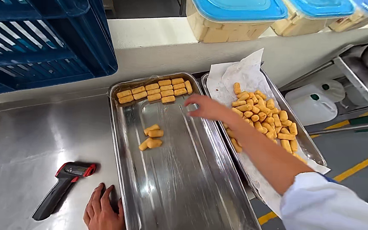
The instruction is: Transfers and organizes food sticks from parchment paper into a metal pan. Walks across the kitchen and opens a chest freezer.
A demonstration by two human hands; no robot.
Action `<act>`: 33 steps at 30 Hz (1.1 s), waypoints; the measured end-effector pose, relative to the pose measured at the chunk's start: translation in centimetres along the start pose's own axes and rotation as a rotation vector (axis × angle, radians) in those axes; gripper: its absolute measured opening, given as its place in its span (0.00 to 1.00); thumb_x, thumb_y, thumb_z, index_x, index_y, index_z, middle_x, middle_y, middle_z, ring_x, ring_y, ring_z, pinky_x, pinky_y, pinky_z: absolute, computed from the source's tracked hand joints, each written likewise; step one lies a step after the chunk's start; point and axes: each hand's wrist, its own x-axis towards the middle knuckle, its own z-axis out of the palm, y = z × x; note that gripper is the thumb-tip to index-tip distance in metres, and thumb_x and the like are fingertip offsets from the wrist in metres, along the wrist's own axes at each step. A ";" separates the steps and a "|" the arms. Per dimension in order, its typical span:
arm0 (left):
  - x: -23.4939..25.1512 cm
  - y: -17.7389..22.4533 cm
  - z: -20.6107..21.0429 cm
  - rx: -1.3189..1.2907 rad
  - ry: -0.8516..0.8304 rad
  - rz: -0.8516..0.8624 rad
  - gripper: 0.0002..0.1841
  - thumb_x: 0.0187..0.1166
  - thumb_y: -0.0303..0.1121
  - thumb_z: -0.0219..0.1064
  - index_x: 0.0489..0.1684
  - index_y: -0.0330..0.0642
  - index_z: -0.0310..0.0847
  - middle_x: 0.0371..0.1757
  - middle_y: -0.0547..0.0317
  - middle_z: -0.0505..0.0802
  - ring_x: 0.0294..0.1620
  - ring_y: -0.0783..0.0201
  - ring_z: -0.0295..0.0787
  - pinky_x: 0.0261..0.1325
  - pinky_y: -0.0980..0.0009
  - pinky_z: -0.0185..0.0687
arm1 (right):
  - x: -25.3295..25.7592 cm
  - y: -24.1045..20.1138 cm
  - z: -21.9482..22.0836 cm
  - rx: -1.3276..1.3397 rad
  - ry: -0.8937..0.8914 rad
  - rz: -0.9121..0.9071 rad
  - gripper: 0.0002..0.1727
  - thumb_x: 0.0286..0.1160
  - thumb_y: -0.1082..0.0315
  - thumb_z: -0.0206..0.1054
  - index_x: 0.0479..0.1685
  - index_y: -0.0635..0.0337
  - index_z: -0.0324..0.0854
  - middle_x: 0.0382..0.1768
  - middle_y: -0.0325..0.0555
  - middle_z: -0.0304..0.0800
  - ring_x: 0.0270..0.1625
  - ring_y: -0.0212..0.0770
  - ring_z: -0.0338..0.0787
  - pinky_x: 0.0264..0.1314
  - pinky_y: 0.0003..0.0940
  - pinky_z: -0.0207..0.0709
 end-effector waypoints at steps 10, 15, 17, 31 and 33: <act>-0.1 0.0 0.0 0.003 0.012 0.004 0.31 0.79 0.52 0.47 0.67 0.39 0.82 0.78 0.33 0.80 0.84 0.35 0.69 0.83 0.38 0.54 | -6.1 11.6 -2.7 -0.319 -0.276 0.198 0.40 0.62 0.62 0.85 0.79 0.55 0.75 0.73 0.59 0.80 0.75 0.62 0.80 0.74 0.64 0.74; -0.1 0.0 0.2 0.002 0.014 0.002 0.31 0.79 0.53 0.46 0.67 0.39 0.82 0.79 0.33 0.79 0.85 0.35 0.68 0.84 0.39 0.53 | -6.5 12.4 -3.8 -0.493 -0.353 0.270 0.35 0.69 0.52 0.80 0.80 0.38 0.76 0.69 0.56 0.83 0.70 0.63 0.83 0.66 0.67 0.77; -0.2 -0.1 0.1 0.005 0.011 0.001 0.31 0.79 0.52 0.47 0.67 0.40 0.82 0.79 0.34 0.79 0.85 0.36 0.68 0.84 0.39 0.53 | -6.3 11.5 -3.5 -0.542 -0.417 0.279 0.36 0.68 0.53 0.80 0.81 0.37 0.75 0.70 0.57 0.82 0.70 0.64 0.82 0.65 0.67 0.77; 0.0 0.2 -0.1 -0.007 0.008 -0.003 0.31 0.79 0.53 0.48 0.67 0.39 0.83 0.79 0.33 0.79 0.85 0.35 0.68 0.84 0.37 0.54 | -5.9 12.7 -5.6 -0.227 -0.258 0.275 0.19 0.70 0.72 0.78 0.62 0.51 0.90 0.58 0.58 0.92 0.59 0.59 0.91 0.62 0.64 0.82; 0.0 0.1 -0.1 -0.006 0.012 -0.006 0.32 0.80 0.54 0.47 0.67 0.40 0.83 0.79 0.34 0.80 0.85 0.36 0.68 0.84 0.38 0.54 | -6.8 11.0 -6.7 -0.094 -0.125 0.316 0.19 0.72 0.71 0.78 0.62 0.51 0.90 0.56 0.57 0.92 0.56 0.57 0.92 0.59 0.63 0.82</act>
